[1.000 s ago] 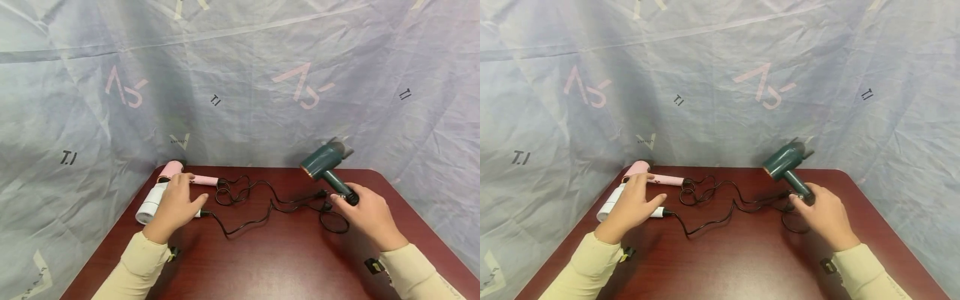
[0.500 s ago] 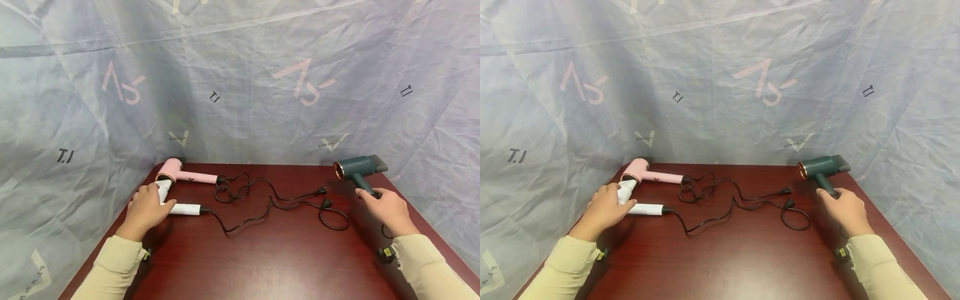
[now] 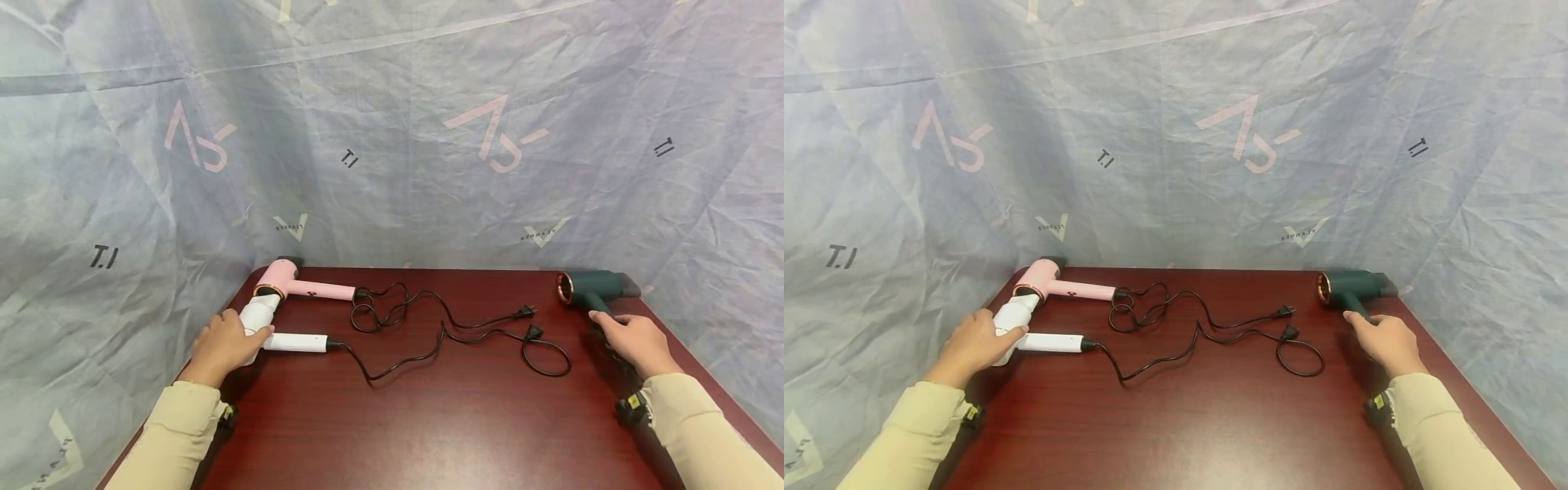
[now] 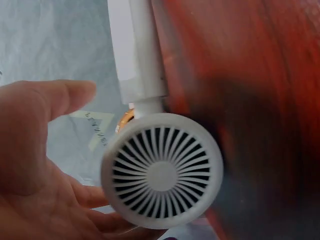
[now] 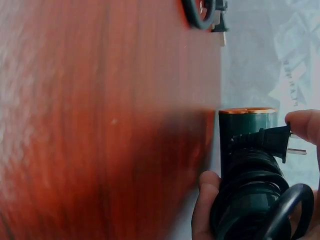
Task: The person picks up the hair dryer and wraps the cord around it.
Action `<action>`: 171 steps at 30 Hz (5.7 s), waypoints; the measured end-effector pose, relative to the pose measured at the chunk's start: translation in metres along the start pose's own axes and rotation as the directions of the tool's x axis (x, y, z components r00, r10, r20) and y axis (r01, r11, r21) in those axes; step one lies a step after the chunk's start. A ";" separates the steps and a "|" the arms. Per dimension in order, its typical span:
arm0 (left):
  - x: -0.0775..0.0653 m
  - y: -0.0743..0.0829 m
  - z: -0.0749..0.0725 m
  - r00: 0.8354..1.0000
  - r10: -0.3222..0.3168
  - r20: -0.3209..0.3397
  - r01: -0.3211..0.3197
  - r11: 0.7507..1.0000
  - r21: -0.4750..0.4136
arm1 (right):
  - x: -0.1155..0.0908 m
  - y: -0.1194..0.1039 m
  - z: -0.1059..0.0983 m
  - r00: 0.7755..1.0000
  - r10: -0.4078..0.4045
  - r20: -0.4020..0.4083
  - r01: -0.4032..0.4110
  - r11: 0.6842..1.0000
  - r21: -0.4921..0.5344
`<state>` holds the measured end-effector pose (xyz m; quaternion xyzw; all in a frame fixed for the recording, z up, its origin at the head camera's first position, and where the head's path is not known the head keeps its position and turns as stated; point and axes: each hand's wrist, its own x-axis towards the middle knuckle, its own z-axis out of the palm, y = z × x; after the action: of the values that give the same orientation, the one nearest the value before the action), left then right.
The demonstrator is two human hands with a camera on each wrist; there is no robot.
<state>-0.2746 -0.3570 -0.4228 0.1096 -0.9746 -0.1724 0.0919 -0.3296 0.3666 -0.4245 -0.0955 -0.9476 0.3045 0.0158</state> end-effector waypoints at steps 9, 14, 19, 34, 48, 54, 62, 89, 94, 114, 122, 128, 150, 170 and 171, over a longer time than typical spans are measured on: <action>0.010 -0.006 0.001 0.994 -0.001 0.106 0.007 0.998 -0.059 | 0.013 0.010 -0.003 1.000 -0.023 -0.011 0.022 0.997 -0.077; 0.015 -0.008 0.000 0.988 -0.008 0.151 0.017 0.998 -0.058 | 0.014 0.012 -0.003 1.000 -0.024 -0.006 0.023 0.996 -0.086; 0.021 -0.010 -0.001 0.980 -0.028 0.199 0.042 0.997 -0.064 | 0.014 0.013 -0.001 0.999 -0.048 -0.004 0.048 0.994 -0.098; 0.031 -0.021 0.002 0.973 -0.022 0.232 0.044 0.995 -0.089 | 0.013 -0.008 0.012 0.969 -0.193 -0.156 0.132 0.934 -0.332; 0.020 -0.020 -0.008 0.958 -0.069 0.280 0.154 0.944 -0.292 | 0.007 -0.027 0.019 0.949 -0.301 -0.090 0.247 0.893 -0.376; 0.016 -0.006 -0.012 0.961 0.011 0.278 0.150 0.819 -0.553 | -0.006 -0.060 0.020 0.911 -0.391 -0.132 0.338 0.890 -0.306; 0.009 0.031 -0.024 0.969 0.155 0.190 0.053 0.625 -0.779 | -0.037 -0.114 0.031 0.832 -0.546 -0.095 0.524 0.831 -0.186; -0.049 0.176 -0.075 0.941 0.268 -0.209 -0.235 0.071 -0.969 | -0.113 -0.204 0.064 0.566 -0.822 0.061 0.816 0.570 0.097; -0.053 0.191 -0.079 0.931 0.239 -0.276 -0.282 -0.009 -0.959 | -0.115 -0.206 0.067 0.565 -0.823 0.059 0.815 0.568 0.111; -0.070 0.207 -0.091 0.854 -0.010 -0.521 -0.503 -0.271 -0.820 | -0.122 -0.209 0.087 0.512 -0.858 0.046 0.841 0.512 0.173; -0.066 0.206 -0.098 0.811 -0.076 -0.580 -0.570 -0.325 -0.755 | -0.130 -0.209 0.084 0.473 -0.881 0.010 0.876 0.472 0.095; -0.064 0.208 -0.094 0.763 -0.090 -0.640 -0.638 -0.262 -0.724 | -0.141 -0.210 0.080 0.434 -0.901 0.009 0.899 0.432 -0.074; -0.074 0.217 -0.080 0.754 0.013 -0.657 -0.636 0.268 -0.724 | -0.190 -0.224 0.043 0.128 -0.990 -0.050 0.936 0.138 -0.324; -0.070 0.207 -0.074 0.819 0.327 -0.472 -0.572 0.534 -0.623 | -0.173 -0.217 -0.002 0.105 -0.935 -0.337 0.900 0.234 -0.368; -0.069 0.207 -0.074 0.825 0.341 -0.450 -0.564 0.532 -0.632 | -0.171 -0.215 -0.002 0.117 -0.932 -0.343 0.898 0.247 -0.364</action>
<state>-0.2296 -0.1737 -0.2902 -0.1742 -0.7884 -0.5066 0.3025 -0.1983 0.1638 -0.2930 0.4307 -0.7719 0.1622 0.4386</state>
